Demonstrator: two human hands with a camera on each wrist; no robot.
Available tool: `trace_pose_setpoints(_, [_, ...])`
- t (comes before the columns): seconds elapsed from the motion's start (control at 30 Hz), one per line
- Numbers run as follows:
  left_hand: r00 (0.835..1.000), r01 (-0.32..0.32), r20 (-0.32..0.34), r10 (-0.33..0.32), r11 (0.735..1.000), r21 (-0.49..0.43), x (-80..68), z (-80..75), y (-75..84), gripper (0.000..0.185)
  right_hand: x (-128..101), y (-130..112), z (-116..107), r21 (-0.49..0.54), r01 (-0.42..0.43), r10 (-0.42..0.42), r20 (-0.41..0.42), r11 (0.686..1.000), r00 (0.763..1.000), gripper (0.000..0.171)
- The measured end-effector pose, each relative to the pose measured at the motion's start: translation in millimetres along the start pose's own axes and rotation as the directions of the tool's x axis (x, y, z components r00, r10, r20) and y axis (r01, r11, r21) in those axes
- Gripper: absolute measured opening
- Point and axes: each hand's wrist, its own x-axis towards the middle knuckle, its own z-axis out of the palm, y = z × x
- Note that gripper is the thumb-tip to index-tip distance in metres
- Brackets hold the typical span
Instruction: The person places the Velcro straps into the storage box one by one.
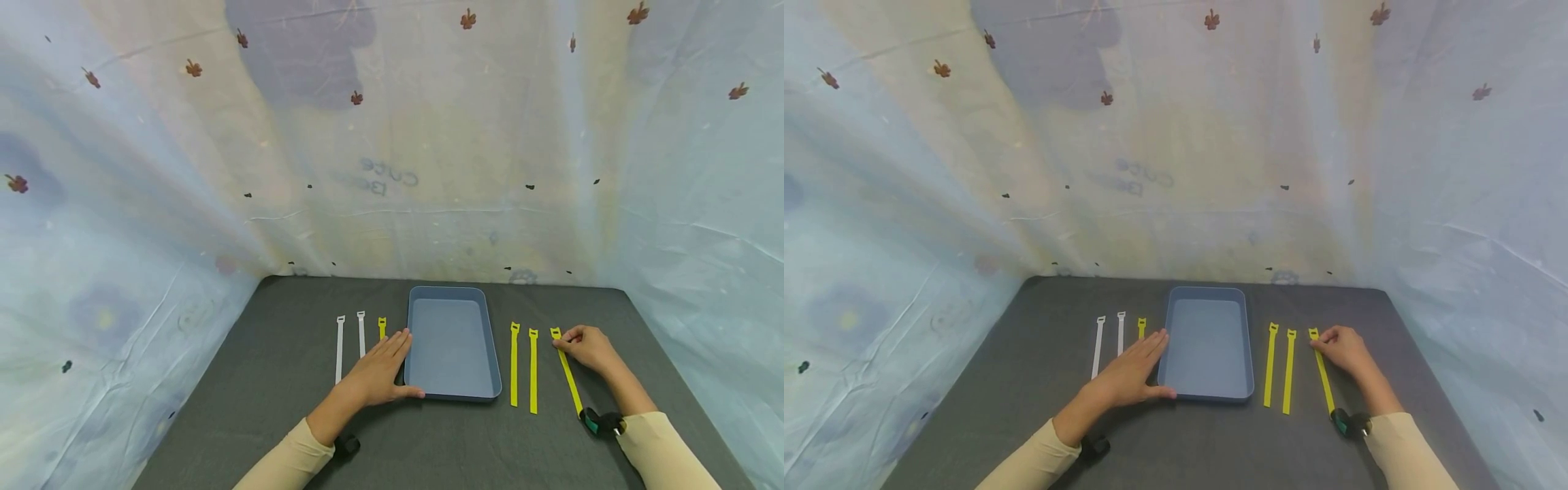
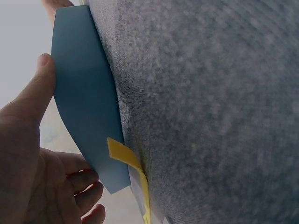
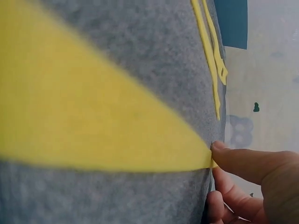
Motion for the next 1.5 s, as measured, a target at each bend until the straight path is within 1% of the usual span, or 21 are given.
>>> trace_pose_setpoints(0.2, [1.000,-0.007,-0.004,0.007,1.000,0.001,0.1,0.1,0.3,0.118,-1,1,0,0.006,0.015,-0.015,-0.001,1.000,1.000,0.028])
trace_pose_setpoints(0.43, [1.000,-0.012,-0.003,0.012,1.000,0.001,-0.2,-1.4,0.4,0.117,-4,1,-2,0.048,0.031,-0.031,-0.005,0.998,1.000,0.024])
trace_pose_setpoints(0.7, [1.000,-0.012,-0.003,0.012,1.000,-0.002,-0.4,-0.6,0.0,0.117,-9,-8,-5,0.092,0.070,-0.067,-0.036,0.993,0.997,0.022])
trace_pose_setpoints(0.8, [1.000,-0.007,-0.003,0.007,1.000,0.002,-0.5,0.1,-0.1,0.117,-10,-14,-6,0.107,0.082,-0.076,-0.059,0.991,0.995,0.023])
trace_pose_setpoints(1.0, [1.000,-0.005,-0.003,0.005,1.000,0.003,-0.4,0.1,0.7,0.117,-16,-31,-8,0.143,0.076,-0.063,-0.092,0.987,0.994,0.025])
trace_pose_setpoints(1.23, [1.000,0.001,0.002,-0.001,1.000,-0.003,-0.7,-0.8,1.1,0.118,-21,-53,-11,0.152,0.115,-0.096,-0.127,0.982,0.987,0.030])
trace_pose_setpoints(1.5, [1.000,0.005,0.003,-0.005,1.000,0.003,-0.3,-0.7,1.2,0.118,-25,-75,-19,0.162,0.162,-0.139,-0.144,0.973,0.980,0.044])
